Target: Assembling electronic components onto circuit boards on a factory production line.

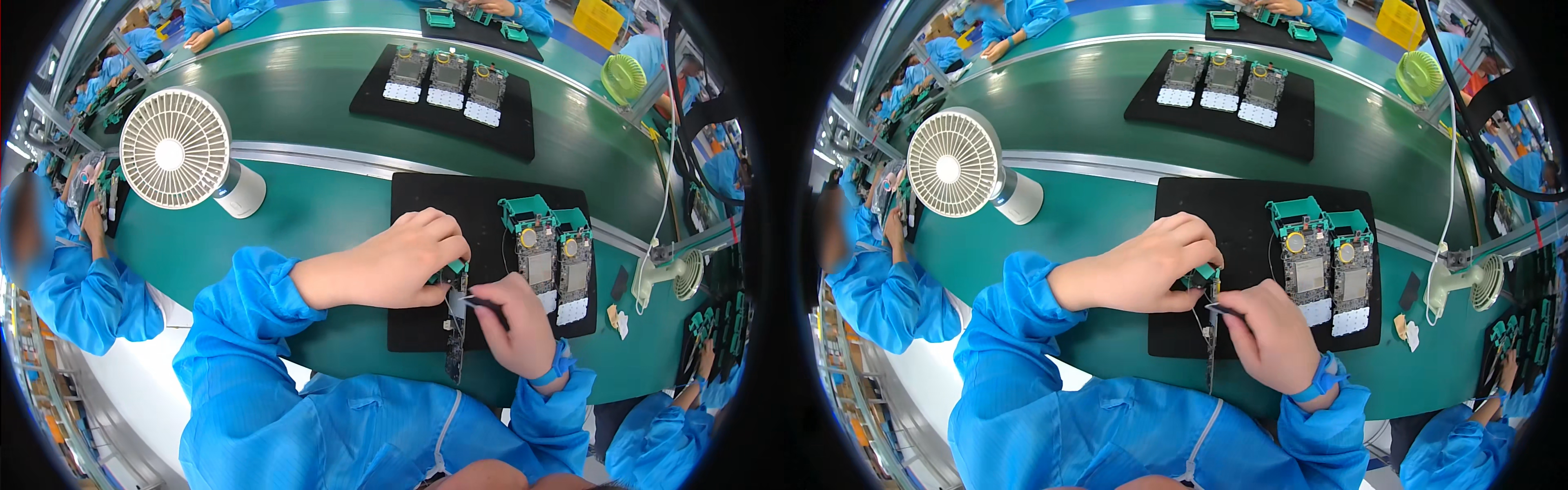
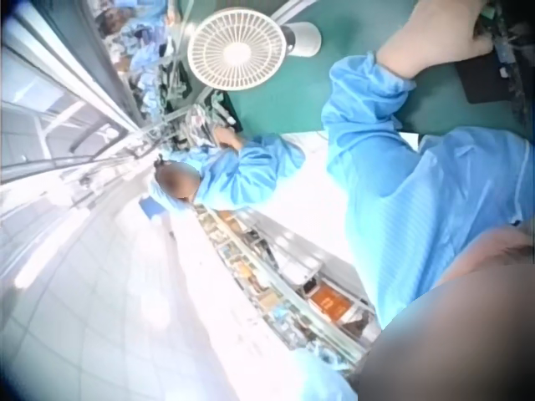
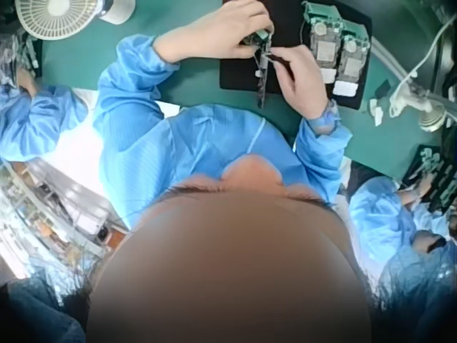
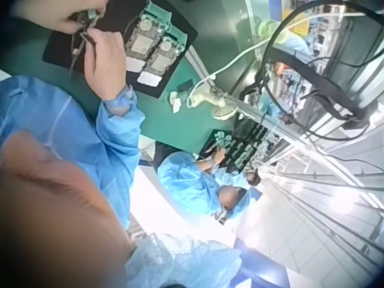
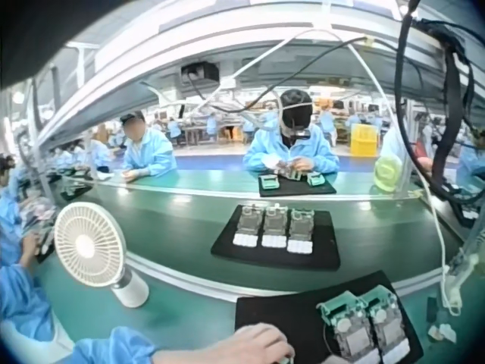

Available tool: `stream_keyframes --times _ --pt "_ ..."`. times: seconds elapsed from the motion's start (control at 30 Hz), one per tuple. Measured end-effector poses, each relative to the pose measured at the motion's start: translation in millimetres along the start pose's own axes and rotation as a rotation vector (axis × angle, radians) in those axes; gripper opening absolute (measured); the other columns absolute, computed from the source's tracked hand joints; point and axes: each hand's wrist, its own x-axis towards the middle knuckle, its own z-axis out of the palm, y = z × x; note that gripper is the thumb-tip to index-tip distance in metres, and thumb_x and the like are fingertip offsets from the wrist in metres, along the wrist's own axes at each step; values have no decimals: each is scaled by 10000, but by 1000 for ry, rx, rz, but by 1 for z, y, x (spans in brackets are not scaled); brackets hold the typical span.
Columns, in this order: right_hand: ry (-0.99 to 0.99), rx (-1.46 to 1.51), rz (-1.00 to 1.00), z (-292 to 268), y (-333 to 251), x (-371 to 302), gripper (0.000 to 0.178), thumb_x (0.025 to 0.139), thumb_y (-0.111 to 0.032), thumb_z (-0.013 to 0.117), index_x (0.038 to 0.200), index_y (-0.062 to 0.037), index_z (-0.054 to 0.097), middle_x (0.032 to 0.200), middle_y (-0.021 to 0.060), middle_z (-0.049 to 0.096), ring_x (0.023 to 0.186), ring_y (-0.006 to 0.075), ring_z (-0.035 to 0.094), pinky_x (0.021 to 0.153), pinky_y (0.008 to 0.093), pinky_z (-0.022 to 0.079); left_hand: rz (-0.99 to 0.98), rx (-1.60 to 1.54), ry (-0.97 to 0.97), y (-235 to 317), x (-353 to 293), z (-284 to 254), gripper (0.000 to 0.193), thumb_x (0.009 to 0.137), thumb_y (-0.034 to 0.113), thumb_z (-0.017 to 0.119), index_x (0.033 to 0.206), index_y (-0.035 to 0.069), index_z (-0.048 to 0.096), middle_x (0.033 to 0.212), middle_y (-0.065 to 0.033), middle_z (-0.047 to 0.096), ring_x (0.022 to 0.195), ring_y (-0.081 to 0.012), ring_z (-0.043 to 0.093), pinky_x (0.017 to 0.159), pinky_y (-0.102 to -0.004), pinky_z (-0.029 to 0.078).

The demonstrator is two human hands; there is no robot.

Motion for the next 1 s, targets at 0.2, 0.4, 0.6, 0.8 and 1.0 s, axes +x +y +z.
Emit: stream_keyframes --times 0.2,0.4,0.6,0.8,1.0 --pt "200 -244 -150 16 10 5 350 737 51 647 1073 -41 612 877 112 575 791 311 539 697 397 458 -85 -91 115 4 0 19 327 693 106 724 986 39 596 1004 -123 533 1017 -322 491 876 -395 435" --pt "246 -165 -106 20 21 10 328 768 45 634 1086 -34 604 935 128 586 819 314 547 716 392 461 -115 -100 73 4 2 20 311 695 94 713 973 34 587 964 -122 529 982 -322 481 833 -396 444" --pt "512 469 293 18 15 -5 187 941 -6 527 1114 4 599 1009 76 608 787 98 541 686 238 434 -30 -158 -151 -7 2 -8 461 718 58 675 1153 24 527 1131 -150 492 1070 -328 475 925 -389 424" --pt "261 -53 -114 23 -5 -2 312 723 -59 698 1028 -80 636 918 101 545 837 300 495 706 387 413 -99 -664 -393 -27 6 -23 431 885 41 564 1307 3 480 1283 -140 466 1223 -286 460 1046 -366 351" --pt "241 -292 -168 32 -10 -7 293 652 -170 803 824 -127 570 929 61 501 872 289 480 745 417 374 11 -561 -383 -29 7 -17 403 906 69 607 1293 29 501 1252 -131 484 1194 -282 476 1017 -368 376"
